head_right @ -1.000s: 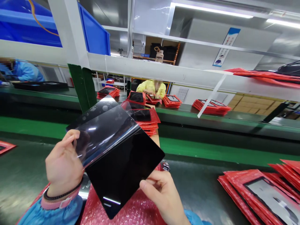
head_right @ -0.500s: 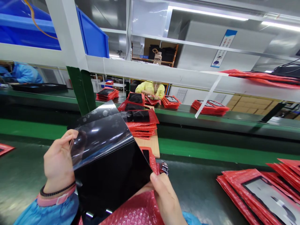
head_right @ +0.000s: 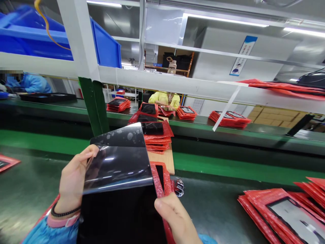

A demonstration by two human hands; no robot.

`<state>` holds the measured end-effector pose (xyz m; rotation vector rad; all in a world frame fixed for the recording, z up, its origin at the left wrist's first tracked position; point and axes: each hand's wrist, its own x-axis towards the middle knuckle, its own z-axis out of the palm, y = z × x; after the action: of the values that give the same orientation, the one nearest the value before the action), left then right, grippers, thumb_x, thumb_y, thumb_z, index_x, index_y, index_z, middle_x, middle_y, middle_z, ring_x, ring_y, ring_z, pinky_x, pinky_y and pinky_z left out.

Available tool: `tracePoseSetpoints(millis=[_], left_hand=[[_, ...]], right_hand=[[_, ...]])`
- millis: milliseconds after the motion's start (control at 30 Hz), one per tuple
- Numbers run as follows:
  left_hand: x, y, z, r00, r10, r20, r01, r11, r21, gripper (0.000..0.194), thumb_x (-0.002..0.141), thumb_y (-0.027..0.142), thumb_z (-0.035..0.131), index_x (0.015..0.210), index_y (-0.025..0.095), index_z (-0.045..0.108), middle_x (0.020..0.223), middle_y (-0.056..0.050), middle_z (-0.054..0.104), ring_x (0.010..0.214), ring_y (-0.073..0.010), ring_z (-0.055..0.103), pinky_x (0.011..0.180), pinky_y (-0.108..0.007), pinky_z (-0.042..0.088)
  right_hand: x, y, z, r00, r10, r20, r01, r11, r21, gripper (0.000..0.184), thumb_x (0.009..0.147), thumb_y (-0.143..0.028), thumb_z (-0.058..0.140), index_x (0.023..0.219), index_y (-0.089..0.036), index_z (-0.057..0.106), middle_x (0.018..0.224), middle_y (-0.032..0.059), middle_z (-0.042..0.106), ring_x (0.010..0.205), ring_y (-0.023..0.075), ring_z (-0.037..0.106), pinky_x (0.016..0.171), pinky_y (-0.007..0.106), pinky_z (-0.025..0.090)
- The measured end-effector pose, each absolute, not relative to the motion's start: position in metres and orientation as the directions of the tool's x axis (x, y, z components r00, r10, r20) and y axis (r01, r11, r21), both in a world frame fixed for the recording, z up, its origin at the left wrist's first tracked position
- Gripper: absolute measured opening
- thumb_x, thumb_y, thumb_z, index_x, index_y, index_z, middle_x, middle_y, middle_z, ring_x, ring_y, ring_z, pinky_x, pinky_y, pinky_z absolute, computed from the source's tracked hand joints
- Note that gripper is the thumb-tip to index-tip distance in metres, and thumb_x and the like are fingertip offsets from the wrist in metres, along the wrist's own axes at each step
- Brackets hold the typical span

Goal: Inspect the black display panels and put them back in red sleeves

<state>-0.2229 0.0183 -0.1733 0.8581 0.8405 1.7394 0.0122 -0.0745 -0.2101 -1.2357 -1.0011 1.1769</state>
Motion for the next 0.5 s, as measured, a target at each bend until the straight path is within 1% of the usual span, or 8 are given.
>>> tracePoseSetpoints(millis=[67, 133, 167, 233, 300, 333, 400, 500], left_hand=[[-0.22, 0.013, -0.173, -0.199, 0.97, 0.138, -0.457, -0.216, 0.863, 0.017, 0.066, 0.03, 0.065, 0.059, 0.02, 0.053, 0.061, 0.002, 0.044, 0.058, -0.0131, 0.041, 0.051, -0.022, 0.038], [-0.217, 0.008, -0.175, -0.166, 0.971, 0.173, -0.43, -0.229, 0.873, 0.017, 0.068, 0.031, 0.063, 0.058, 0.02, 0.054, 0.062, 0.001, 0.047, 0.06, -0.014, 0.042, 0.053, -0.022, 0.039], [-0.215, 0.005, -0.176, -0.156, 0.966, 0.208, -0.418, -0.255, 0.872, 0.018, 0.07, 0.032, 0.061, 0.058, 0.02, 0.055, 0.063, 0.0, 0.05, 0.063, -0.015, 0.045, 0.056, -0.022, 0.04], [-0.212, 0.0, -0.179, -0.142, 0.945, 0.293, -0.401, -0.326, 0.856, 0.022, 0.076, 0.033, 0.056, 0.059, 0.019, 0.06, 0.068, -0.003, 0.056, 0.072, -0.0184, 0.051, 0.064, -0.024, 0.042], [-0.21, -0.003, -0.183, -0.135, 0.926, 0.354, -0.38, -0.378, 0.844, 0.029, 0.082, 0.035, 0.05, 0.061, 0.019, 0.063, 0.071, -0.005, 0.06, 0.077, -0.0217, 0.053, 0.07, -0.028, 0.043], [-0.209, -0.005, -0.184, -0.128, 0.921, 0.368, -0.367, -0.389, 0.845, 0.032, 0.084, 0.035, 0.047, 0.062, 0.019, 0.064, 0.071, -0.006, 0.06, 0.078, -0.0227, 0.053, 0.071, -0.029, 0.043], [-0.209, -0.007, -0.187, -0.101, 0.923, 0.371, -0.335, -0.383, 0.861, 0.034, 0.085, 0.036, 0.045, 0.062, 0.019, 0.065, 0.071, -0.007, 0.061, 0.077, -0.0236, 0.054, 0.07, -0.03, 0.043], [-0.21, -0.012, -0.187, -0.096, 0.918, 0.386, -0.293, -0.396, 0.87, 0.033, 0.084, 0.033, 0.044, 0.061, 0.02, 0.064, 0.07, -0.006, 0.061, 0.073, -0.0227, 0.054, 0.068, -0.03, 0.043]], right_hand=[[0.013, -0.073, -0.211, 0.184, 0.979, -0.092, -0.101, -0.074, -0.992, 0.045, 0.06, -0.065, 0.077, 0.058, -0.022, 0.067, 0.062, -0.0019, 0.054, 0.065, 0.0163, 0.047, 0.065, 0.029, 0.043], [0.011, -0.072, -0.209, 0.196, 0.975, -0.102, -0.087, -0.086, -0.992, 0.047, 0.059, -0.069, 0.076, 0.062, -0.022, 0.071, 0.065, -0.0006, 0.059, 0.068, 0.0181, 0.051, 0.069, 0.03, 0.043], [0.009, -0.071, -0.207, 0.189, 0.979, -0.075, -0.065, -0.064, -0.996, 0.049, 0.06, -0.071, 0.074, 0.064, -0.022, 0.074, 0.069, 0.0009, 0.063, 0.072, 0.0201, 0.054, 0.073, 0.031, 0.044], [0.005, -0.072, -0.202, 0.165, 0.986, 0.034, 0.009, 0.033, -0.999, 0.049, 0.066, -0.071, 0.069, 0.076, -0.024, 0.078, 0.077, 0.0032, 0.068, 0.08, 0.0237, 0.058, 0.08, 0.033, 0.044], [0.001, -0.073, -0.199, 0.111, 0.985, 0.133, 0.077, 0.125, -0.989, 0.046, 0.072, -0.066, 0.067, 0.092, -0.027, 0.079, 0.079, 0.0034, 0.07, 0.081, 0.0243, 0.06, 0.08, 0.033, 0.046], [0.0, -0.073, -0.198, 0.093, 0.983, 0.159, 0.101, 0.149, -0.984, 0.043, 0.073, -0.062, 0.068, 0.097, -0.028, 0.078, 0.081, 0.0034, 0.071, 0.081, 0.0244, 0.061, 0.079, 0.033, 0.047], [0.001, -0.075, -0.201, 0.105, 0.981, 0.162, 0.146, 0.146, -0.978, 0.043, 0.069, -0.052, 0.074, 0.105, -0.029, 0.076, 0.089, 0.0042, 0.073, 0.087, 0.0269, 0.063, 0.081, 0.035, 0.05], [0.005, -0.079, -0.213, 0.17, 0.98, 0.106, 0.185, 0.074, -0.98, 0.058, 0.062, -0.04, 0.079, 0.118, -0.029, 0.07, 0.106, 0.0068, 0.072, 0.107, 0.0326, 0.062, 0.091, 0.038, 0.05]])
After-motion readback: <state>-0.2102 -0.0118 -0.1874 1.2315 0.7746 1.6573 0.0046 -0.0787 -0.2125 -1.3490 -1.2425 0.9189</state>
